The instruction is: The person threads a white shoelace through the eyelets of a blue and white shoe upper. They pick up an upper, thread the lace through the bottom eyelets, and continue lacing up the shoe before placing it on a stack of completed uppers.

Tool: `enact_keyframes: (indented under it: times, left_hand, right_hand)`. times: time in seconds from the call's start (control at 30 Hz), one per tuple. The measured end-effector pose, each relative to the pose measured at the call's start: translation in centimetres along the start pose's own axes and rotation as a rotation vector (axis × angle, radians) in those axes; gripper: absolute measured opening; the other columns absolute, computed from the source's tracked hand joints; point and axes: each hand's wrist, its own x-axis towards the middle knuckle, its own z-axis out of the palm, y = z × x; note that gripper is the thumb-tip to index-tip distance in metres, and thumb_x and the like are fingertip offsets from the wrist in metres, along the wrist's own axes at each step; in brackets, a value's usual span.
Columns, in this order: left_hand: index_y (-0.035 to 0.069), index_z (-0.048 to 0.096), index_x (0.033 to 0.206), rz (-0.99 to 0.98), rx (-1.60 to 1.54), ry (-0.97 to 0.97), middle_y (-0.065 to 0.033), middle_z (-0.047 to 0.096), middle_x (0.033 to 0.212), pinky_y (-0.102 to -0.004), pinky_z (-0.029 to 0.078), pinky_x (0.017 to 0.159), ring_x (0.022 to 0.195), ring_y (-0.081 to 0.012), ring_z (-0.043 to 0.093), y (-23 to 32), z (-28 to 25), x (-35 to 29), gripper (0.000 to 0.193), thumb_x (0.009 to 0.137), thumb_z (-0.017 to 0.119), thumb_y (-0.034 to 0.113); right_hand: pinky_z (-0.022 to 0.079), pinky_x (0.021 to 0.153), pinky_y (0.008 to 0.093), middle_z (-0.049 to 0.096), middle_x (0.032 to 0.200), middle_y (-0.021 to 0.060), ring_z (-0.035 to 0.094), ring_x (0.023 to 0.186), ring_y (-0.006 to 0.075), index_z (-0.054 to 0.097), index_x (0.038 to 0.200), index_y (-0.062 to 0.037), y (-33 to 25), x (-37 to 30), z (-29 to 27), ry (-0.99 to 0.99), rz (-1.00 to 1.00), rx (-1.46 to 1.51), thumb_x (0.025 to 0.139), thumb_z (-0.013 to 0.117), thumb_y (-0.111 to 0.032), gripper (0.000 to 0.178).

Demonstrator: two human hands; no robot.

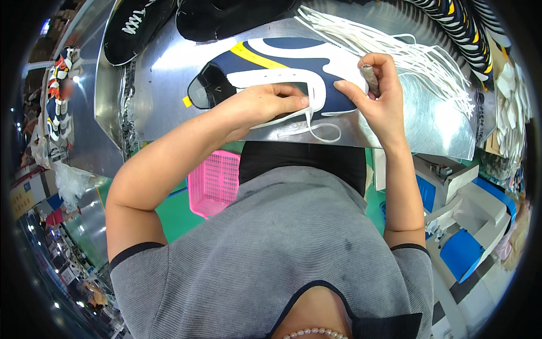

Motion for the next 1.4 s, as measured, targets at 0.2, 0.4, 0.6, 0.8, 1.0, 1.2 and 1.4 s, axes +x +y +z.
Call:
enact_keyframes:
  times: [0.2,0.4,0.6,0.8,1.0,1.2,1.4]
  left_hand:
    - [0.002,0.070,0.103,0.404,0.547,0.246,-0.0084,0.071,0.097,-0.0302,0.053,0.083,0.090,-0.0164,0.067,-3.3,-1.6,3.1,0.020,0.094,0.065,0.019]
    - [0.005,0.074,0.097,0.628,0.680,0.404,-0.0052,0.073,0.093,-0.0299,0.055,0.078,0.084,-0.0136,0.069,-3.6,-2.0,3.4,0.013,0.089,0.070,0.015]
    - [0.000,0.072,0.093,0.658,0.648,0.463,-0.0104,0.071,0.089,-0.0305,0.053,0.072,0.077,-0.0181,0.067,-2.6,-2.0,2.0,0.012,0.087,0.070,0.011]
    - [0.001,0.064,0.094,1.051,1.091,1.060,-0.0117,0.067,0.096,-0.0326,0.054,0.071,0.081,-0.0254,0.068,-1.2,-11.3,-3.2,0.007,0.088,0.065,-0.001]
    - [0.000,0.066,0.096,0.709,0.999,1.414,-0.0097,0.066,0.087,-0.0302,0.049,0.068,0.074,-0.0176,0.061,-7.6,-27.9,-6.7,0.008,0.091,0.066,0.006]
    - [0.000,0.067,0.086,1.200,0.777,0.028,-0.0198,0.064,0.125,-0.0345,0.044,0.092,0.103,-0.0256,0.062,5.5,-4.1,-5.9,0.009,0.084,0.069,0.009]
    - [0.005,0.068,0.087,1.266,0.920,0.683,-0.0143,0.063,0.125,-0.0413,0.045,0.093,0.109,-0.0324,0.054,6.5,-1.8,-2.0,0.012,0.077,0.075,0.004]
  right_hand:
    - [0.045,0.074,0.0235,0.059,0.089,0.0031,0.055,0.083,0.0104,0.053,0.104,-0.0046,0.1,-0.3,-0.2,-0.024,0.116,0.031,0.080,0.084,-0.021,0.042]
    - [0.046,0.072,0.0235,0.062,0.086,0.0040,0.056,0.081,0.0099,0.054,0.103,-0.0056,0.0,-0.4,-0.9,-0.076,0.271,0.167,0.082,0.082,-0.019,0.038]
    - [0.046,0.078,0.0240,0.064,0.095,0.0046,0.058,0.089,0.0097,0.054,0.103,-0.0083,0.6,-0.3,-1.2,-0.123,0.149,0.018,0.084,0.081,-0.022,0.035]
    - [0.043,0.076,0.0216,0.061,0.093,0.0009,0.055,0.087,0.0081,0.055,0.102,-0.0094,1.1,-0.8,-5.1,-0.127,0.271,0.201,0.086,0.079,-0.021,0.031]
    - [0.043,0.075,0.0211,0.060,0.091,0.0002,0.054,0.085,0.0069,0.054,0.102,-0.0090,2.7,0.2,-6.3,-0.193,0.156,0.251,0.086,0.078,-0.019,0.030]
    - [0.048,0.069,0.0291,0.066,0.085,0.0076,0.061,0.076,0.0162,0.059,0.110,-0.0050,3.7,1.5,-5.8,-0.126,-0.022,-0.389,0.085,0.078,-0.029,0.039]
    - [0.047,0.067,0.0253,0.066,0.087,0.0020,0.060,0.075,0.0113,0.072,0.104,-0.0044,1.2,0.6,-4.3,0.099,0.069,-0.016,0.086,0.077,-0.022,0.026]
